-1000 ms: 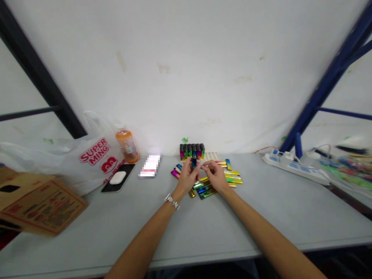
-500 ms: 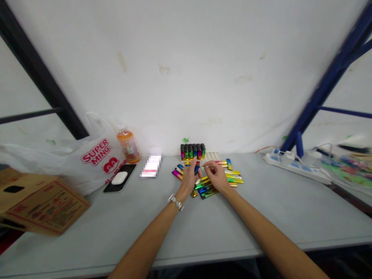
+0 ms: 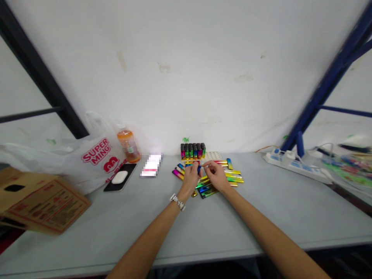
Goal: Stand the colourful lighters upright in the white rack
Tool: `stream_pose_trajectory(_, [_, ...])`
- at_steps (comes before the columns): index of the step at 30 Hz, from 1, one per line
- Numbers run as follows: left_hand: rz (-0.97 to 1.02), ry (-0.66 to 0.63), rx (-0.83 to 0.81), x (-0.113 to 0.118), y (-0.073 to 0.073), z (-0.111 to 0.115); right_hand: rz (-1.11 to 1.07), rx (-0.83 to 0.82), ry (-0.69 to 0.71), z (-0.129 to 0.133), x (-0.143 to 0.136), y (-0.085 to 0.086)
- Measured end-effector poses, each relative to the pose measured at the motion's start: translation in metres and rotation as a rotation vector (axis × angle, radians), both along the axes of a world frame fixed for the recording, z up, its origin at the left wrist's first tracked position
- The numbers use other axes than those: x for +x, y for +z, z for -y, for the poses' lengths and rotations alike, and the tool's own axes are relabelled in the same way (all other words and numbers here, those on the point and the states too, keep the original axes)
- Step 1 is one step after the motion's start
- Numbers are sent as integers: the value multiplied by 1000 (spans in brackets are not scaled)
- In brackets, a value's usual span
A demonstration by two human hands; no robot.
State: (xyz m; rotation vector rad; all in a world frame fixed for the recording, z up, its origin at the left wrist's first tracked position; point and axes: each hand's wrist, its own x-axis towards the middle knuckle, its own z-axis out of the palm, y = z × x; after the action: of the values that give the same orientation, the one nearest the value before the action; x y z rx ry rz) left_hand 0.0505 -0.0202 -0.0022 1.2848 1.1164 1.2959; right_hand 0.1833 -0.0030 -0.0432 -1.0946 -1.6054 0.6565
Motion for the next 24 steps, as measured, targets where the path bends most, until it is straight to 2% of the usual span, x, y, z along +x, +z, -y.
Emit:
stream_pose_trajectory(6, [14, 13, -9, -1, 0, 1, 20, 3, -3, 2, 0, 2])
stream_pose_trajectory(14, [123, -47, -19, -4, -2, 1, 53, 4, -17, 2, 0, 2])
stream_pose_trajectory(24, [9, -19, 8, -1, -4, -3, 43, -1, -3, 0, 0, 0])
